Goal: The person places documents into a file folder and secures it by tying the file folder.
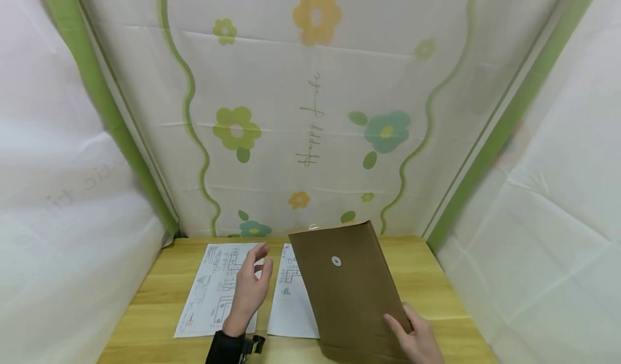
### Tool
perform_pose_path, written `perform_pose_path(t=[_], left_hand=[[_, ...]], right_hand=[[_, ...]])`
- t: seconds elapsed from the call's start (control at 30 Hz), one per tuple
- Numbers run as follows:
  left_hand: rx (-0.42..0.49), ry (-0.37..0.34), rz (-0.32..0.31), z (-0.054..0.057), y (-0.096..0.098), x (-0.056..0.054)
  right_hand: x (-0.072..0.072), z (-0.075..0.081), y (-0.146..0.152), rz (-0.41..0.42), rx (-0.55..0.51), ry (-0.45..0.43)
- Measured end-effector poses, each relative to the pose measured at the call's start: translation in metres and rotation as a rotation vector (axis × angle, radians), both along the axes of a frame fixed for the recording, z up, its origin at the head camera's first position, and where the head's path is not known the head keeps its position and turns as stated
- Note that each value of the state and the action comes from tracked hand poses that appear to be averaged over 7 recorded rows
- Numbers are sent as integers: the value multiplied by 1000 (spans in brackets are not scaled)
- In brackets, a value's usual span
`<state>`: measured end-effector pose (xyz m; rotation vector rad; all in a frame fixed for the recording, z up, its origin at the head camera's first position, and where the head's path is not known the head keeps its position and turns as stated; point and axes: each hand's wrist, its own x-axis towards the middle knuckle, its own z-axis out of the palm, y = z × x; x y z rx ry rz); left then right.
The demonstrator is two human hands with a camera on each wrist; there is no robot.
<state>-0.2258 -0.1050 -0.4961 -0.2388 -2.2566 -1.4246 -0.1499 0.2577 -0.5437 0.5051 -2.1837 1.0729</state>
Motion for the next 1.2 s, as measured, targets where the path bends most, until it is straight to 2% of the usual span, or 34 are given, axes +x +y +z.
perform_pose_path(t=[0.2,0.37,0.47,0.57,0.6,0.87,1.07,1.17,1.2], left_hand=[[26,13,-10,9,2,-6],[44,-17,-3,15,5,-10],[47,-54,15,19,5,-13],[44,-57,37,22,2,-14],[37,-47,43,23,2,-14],[4,93,60,25,-4,-14],[-22,230,96,26,-7,-16],[14,307,62,21,-12,-22],[39,349,33,10,-15,-31]], right_hand=[[-2,5,-8,20,2,49],[4,27,-25,49,-12,79],[3,22,-26,87,-30,68],[-1,6,-22,141,-32,51],[-3,0,-20,155,-30,41],[-1,-4,-27,249,-67,9],[1,-3,-28,230,-65,-18],[1,-3,-29,241,-79,-17],[1,-3,-29,252,-88,-19]])
